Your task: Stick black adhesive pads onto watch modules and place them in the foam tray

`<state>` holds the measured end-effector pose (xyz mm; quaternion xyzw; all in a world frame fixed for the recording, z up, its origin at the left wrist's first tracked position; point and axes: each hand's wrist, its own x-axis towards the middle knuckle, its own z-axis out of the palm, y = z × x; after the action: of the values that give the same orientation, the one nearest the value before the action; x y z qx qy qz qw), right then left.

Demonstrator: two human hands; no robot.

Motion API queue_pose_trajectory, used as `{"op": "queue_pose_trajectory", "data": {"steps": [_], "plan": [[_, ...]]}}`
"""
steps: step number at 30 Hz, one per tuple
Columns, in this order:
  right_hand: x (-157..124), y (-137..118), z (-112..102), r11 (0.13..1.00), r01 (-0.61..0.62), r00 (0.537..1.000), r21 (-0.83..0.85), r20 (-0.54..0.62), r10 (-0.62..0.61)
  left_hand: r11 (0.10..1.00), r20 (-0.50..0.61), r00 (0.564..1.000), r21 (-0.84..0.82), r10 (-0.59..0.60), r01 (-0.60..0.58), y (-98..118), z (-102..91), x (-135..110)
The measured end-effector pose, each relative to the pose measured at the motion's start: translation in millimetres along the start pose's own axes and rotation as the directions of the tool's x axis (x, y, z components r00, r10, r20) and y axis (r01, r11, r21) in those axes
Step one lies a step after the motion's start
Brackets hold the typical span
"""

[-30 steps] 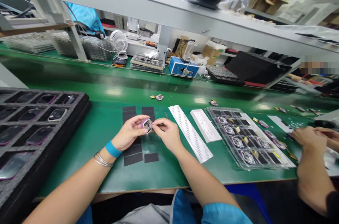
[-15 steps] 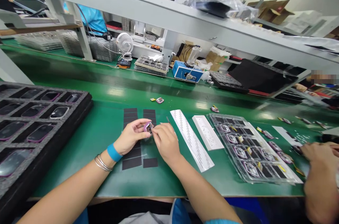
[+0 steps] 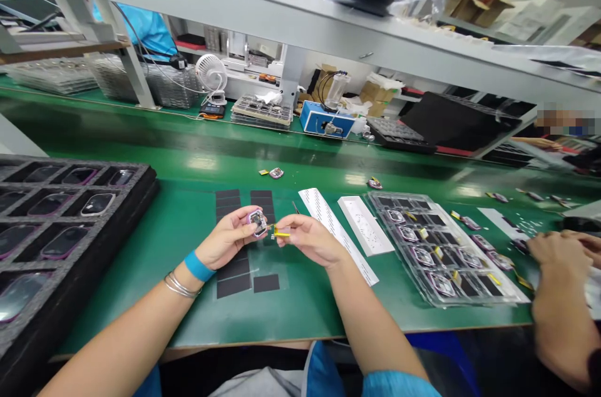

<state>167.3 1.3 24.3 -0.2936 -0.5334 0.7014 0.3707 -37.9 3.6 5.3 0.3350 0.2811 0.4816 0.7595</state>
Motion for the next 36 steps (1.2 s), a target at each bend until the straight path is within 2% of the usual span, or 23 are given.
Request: {"op": "queue_pose_trajectory", "data": {"steps": [1,3,5,6,9,14,19,24,27,28,30,32,33,36], "plan": [[-1.3,-1.1,-0.4,0.998,0.029,1.0,-0.047,0.004,-0.029,1.0,0.01,1.0,0.001,-0.029,0.029,-1.2,1.3,-0.5],[-1.4,-0.3,1.0,0.966,0.126,0.988,-0.227,-0.06,-0.142,0.997,0.02,0.997,0.006,-0.081,0.08,-3.1,3.5,-1.5],[0.9,2.9,4.8,0.862,0.244,0.939,-0.444,-0.115,-0.324,0.992,0.04,0.992,0.017,-0.123,0.122,-4.2,5.1,-2.2],[2.5,4.6,7.0,0.801,0.29,0.911,-0.523,-0.105,-0.399,0.99,0.061,0.988,0.025,-0.142,0.141,-4.5,5.8,-2.4],[7.0,8.9,11.8,0.704,0.353,0.874,-0.616,-0.052,-0.484,0.981,0.126,0.973,0.053,-0.192,0.186,-4.9,7.1,-2.5],[11.7,12.8,10.7,0.673,0.319,0.874,-0.667,-0.068,-0.482,0.968,0.138,0.96,0.098,-0.243,0.231,-5.0,7.9,-2.4],[13.0,16.6,10.3,0.652,0.291,0.875,-0.7,-0.081,-0.477,0.97,0.091,0.973,0.138,-0.213,0.2,-8.6,10.8,-0.8],[22.9,20.5,11.4,0.67,0.225,0.894,-0.708,-0.124,-0.431,0.968,-0.079,0.979,0.156,-0.187,0.198,-12.2,15.2,5.0],[39.8,17.9,-1.3,0.752,0.144,0.925,-0.644,-0.182,-0.333,0.972,-0.222,0.958,0.11,-0.18,0.208,-5.5,12.5,15.7],[46.0,16.6,-8.0,0.752,0.099,0.926,-0.652,-0.217,-0.31,0.977,-0.265,0.95,0.088,-0.166,0.196,-2.2,10.8,21.3],[56.7,15.5,-21.9,0.67,-0.018,0.918,-0.742,-0.278,-0.284,0.987,-0.328,0.936,0.051,-0.126,0.151,4.0,7.2,34.7],[62.9,18.1,-31.5,0.533,-0.115,0.92,-0.838,-0.293,-0.262,0.993,-0.346,0.933,0.027,-0.096,0.112,7.2,4.5,48.7],[64.3,20.9,-33.6,0.485,-0.137,0.926,-0.864,-0.286,-0.248,0.995,-0.346,0.934,0.016,-0.089,0.101,7.3,3.6,54.9],[63.8,31.2,-31.4,0.43,-0.142,0.927,-0.892,-0.272,-0.257,0.995,-0.318,0.944,-0.013,-0.093,0.094,2.6,2.1,66.8]]}}
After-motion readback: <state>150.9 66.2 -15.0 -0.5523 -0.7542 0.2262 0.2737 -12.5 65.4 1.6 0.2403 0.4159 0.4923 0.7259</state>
